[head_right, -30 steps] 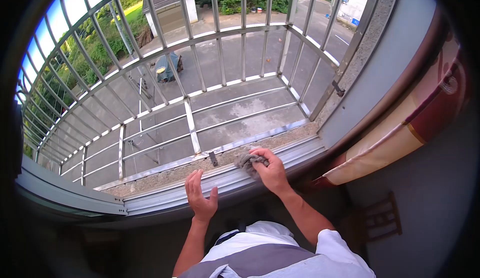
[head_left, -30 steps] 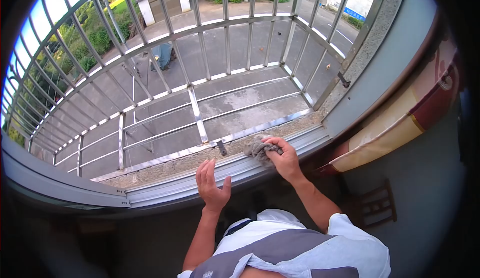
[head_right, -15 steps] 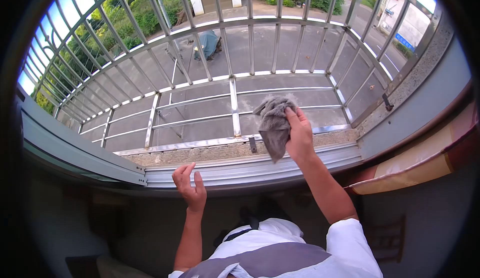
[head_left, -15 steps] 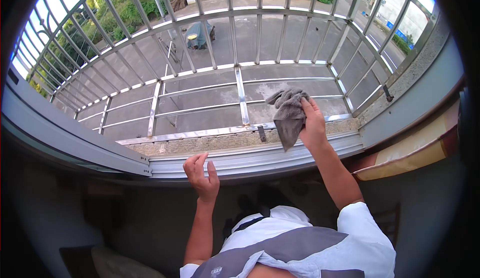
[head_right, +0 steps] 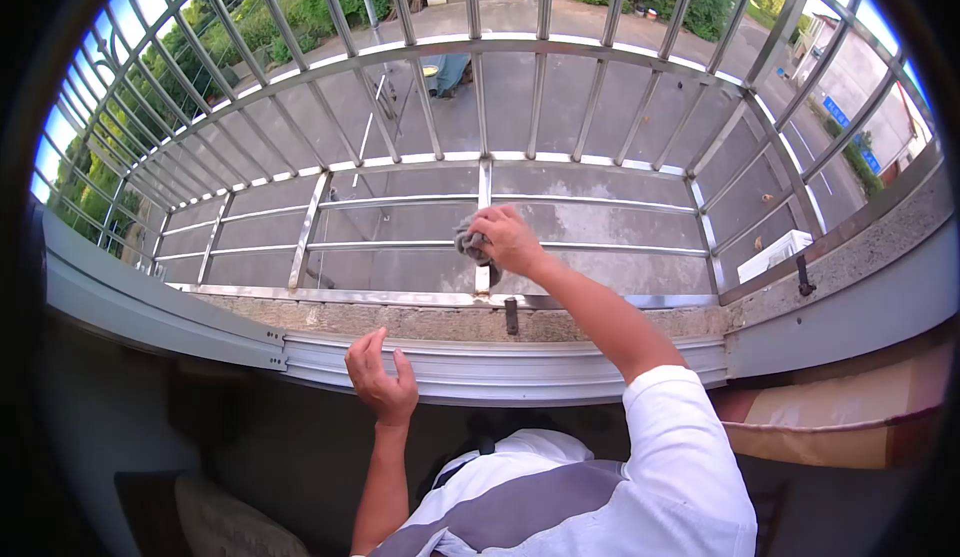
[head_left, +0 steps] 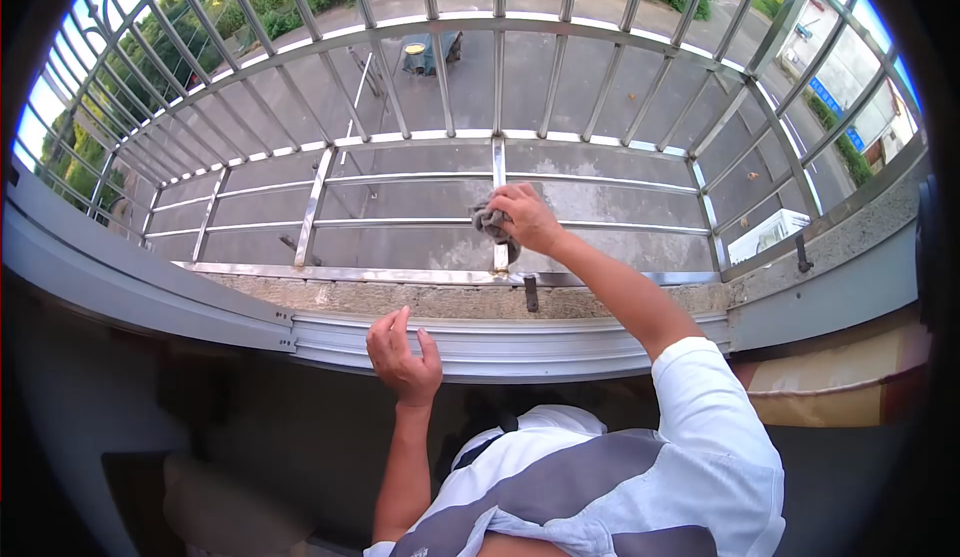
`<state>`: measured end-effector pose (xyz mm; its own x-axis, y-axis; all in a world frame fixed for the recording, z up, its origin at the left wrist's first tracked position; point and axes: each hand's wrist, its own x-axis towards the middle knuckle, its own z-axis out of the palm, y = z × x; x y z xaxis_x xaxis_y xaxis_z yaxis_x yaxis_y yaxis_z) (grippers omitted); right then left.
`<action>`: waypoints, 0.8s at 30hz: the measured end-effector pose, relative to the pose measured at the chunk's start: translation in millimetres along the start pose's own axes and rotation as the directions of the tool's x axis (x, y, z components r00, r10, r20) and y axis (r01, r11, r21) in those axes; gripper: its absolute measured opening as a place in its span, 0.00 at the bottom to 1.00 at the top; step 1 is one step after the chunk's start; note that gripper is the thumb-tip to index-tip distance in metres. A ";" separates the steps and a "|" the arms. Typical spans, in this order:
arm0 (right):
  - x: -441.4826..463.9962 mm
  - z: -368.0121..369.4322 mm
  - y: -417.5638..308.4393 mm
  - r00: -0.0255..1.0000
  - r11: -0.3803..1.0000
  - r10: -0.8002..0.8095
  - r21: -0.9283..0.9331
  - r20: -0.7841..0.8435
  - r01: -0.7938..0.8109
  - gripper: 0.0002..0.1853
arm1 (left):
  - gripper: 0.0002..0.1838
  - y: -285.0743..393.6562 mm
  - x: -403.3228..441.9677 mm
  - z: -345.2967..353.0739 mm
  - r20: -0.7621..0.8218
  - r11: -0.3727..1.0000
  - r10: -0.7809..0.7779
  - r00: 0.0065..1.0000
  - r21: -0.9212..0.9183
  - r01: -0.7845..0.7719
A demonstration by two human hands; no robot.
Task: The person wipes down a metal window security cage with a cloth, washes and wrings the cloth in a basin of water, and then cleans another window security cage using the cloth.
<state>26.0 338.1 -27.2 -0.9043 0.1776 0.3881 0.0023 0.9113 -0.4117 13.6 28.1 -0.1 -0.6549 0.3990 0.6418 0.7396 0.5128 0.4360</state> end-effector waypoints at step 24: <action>44.2 19.0 49.9 0.958 0.995 0.040 0.101 -0.285 -0.012 0.15 | 0.16 5.1 -1.3 -0.5 0.018 0.998 -0.038 0.999 0.058 0.037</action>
<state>-22.0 384.4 -46.2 -0.7442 0.3129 0.5901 -0.0301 0.8668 -0.4977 18.3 29.9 1.6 -0.6855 0.3930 0.6130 0.7045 0.5707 0.4219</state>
